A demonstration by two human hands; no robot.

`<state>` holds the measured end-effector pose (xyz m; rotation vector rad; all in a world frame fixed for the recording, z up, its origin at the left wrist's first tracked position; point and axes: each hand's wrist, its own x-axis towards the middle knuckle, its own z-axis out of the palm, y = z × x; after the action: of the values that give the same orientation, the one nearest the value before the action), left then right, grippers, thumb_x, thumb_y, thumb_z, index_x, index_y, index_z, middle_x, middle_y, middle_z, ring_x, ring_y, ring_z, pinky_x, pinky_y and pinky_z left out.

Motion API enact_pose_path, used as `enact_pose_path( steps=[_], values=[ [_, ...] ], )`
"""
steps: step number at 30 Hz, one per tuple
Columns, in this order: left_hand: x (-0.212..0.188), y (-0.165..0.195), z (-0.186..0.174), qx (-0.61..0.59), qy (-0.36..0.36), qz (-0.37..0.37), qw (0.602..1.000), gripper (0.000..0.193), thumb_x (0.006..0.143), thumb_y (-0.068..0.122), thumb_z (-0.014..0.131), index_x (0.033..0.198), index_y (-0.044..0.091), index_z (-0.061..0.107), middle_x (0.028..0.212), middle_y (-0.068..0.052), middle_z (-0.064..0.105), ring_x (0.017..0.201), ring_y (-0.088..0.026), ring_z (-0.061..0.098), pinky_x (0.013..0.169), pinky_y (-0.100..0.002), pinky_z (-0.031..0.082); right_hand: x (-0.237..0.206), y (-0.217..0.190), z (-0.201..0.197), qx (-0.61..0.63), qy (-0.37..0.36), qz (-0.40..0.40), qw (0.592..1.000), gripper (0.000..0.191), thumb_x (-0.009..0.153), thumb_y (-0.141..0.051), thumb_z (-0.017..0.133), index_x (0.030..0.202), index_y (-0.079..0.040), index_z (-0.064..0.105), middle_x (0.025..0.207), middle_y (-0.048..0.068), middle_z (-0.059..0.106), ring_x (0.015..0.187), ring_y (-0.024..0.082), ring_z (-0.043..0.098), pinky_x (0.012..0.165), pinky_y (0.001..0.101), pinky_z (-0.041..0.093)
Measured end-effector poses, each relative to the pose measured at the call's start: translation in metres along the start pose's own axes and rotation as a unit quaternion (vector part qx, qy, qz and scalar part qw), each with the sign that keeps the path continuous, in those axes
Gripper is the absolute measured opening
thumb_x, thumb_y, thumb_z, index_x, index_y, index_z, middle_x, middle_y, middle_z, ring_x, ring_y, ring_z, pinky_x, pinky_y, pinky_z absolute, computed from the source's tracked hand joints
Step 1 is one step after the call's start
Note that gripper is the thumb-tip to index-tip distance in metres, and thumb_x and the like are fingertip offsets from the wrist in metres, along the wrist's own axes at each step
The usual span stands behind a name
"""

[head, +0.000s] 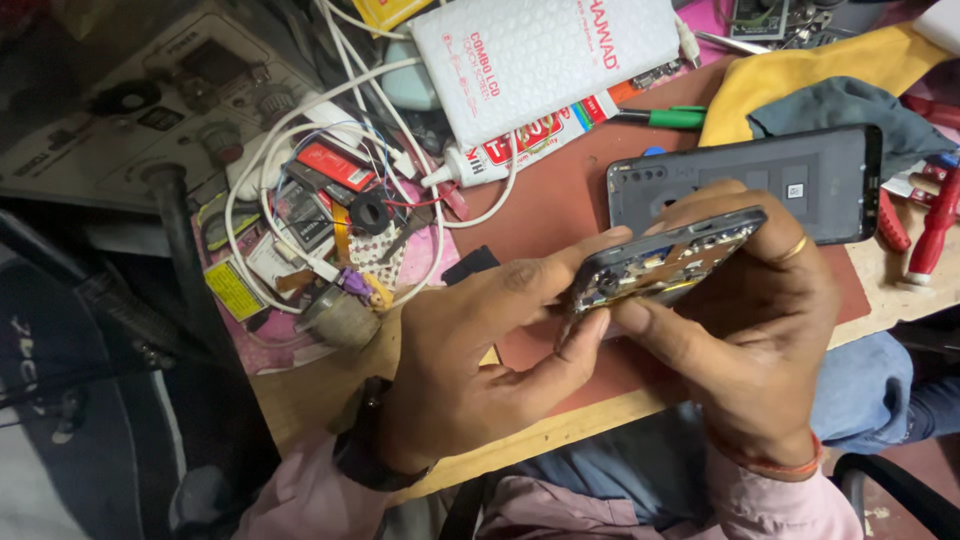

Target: The person first handles a smartphone at a cluttered repair workbench, then disassembles it: they remove the back cover, lift out the battery, and manipulate the internal frame and board with both hands, setting parts on the mat.

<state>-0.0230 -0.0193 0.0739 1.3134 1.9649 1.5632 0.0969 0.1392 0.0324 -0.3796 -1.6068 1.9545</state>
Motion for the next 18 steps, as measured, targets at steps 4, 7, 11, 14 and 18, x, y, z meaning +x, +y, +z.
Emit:
enact_pose_path(
  steps=[4,7,11,14,18],
  values=[
    [0.0015,0.0012,0.0004,0.005,0.004,0.004,1.0,0.038,0.099,-0.001,0.074,0.135,0.0,0.061,0.115,-0.008,0.075,0.098,-0.009,0.077,0.09,-0.022,0.066,0.0034,-0.0012,-0.0011,0.003,-0.017,0.0,1.0,0.041,0.081,0.001,0.086,0.115,-0.003,0.064,0.109,0.004,0.066,0.099,0.01,0.065,0.09,0.0248,0.055],
    [0.0018,0.0013,-0.0006,0.001,0.0,0.001,1.0,0.041,0.095,-0.002,0.074,0.134,-0.001,0.061,0.117,-0.011,0.075,0.098,-0.012,0.077,0.089,-0.024,0.066,0.0055,-0.0005,-0.0015,0.012,-0.028,0.001,1.0,0.032,0.083,0.002,0.085,0.108,-0.003,0.066,0.107,0.005,0.065,0.097,0.01,0.064,0.089,0.0252,0.055],
    [0.0006,-0.0005,-0.0007,-0.002,-0.009,-0.002,1.0,0.038,0.1,0.0,0.074,0.135,0.0,0.061,0.125,-0.009,0.074,0.1,-0.009,0.078,0.089,-0.02,0.067,0.0075,0.0009,-0.0019,0.018,-0.028,0.003,0.999,0.03,0.083,0.004,0.086,0.104,-0.003,0.066,0.106,0.007,0.066,0.094,0.01,0.064,0.087,0.0248,0.054],
    [0.0002,-0.0035,0.001,0.002,-0.001,0.013,1.0,0.036,0.094,-0.002,0.073,0.127,-0.003,0.059,0.131,-0.014,0.069,0.102,-0.015,0.078,0.089,-0.024,0.067,0.0087,0.001,-0.002,0.021,-0.029,0.006,0.999,0.03,0.082,0.004,0.086,0.102,-0.003,0.066,0.104,0.006,0.066,0.092,0.01,0.063,0.086,0.0244,0.054],
    [-0.0013,-0.0042,0.0024,0.005,0.0,0.019,1.0,0.032,0.099,-0.001,0.074,0.128,-0.002,0.06,0.138,-0.012,0.067,0.105,-0.013,0.078,0.091,-0.022,0.067,0.0106,0.0004,-0.0017,0.014,-0.038,-0.002,0.999,0.028,0.082,0.006,0.086,0.101,-0.002,0.066,0.101,0.007,0.066,0.089,0.01,0.06,0.085,0.0239,0.053]
  ],
)
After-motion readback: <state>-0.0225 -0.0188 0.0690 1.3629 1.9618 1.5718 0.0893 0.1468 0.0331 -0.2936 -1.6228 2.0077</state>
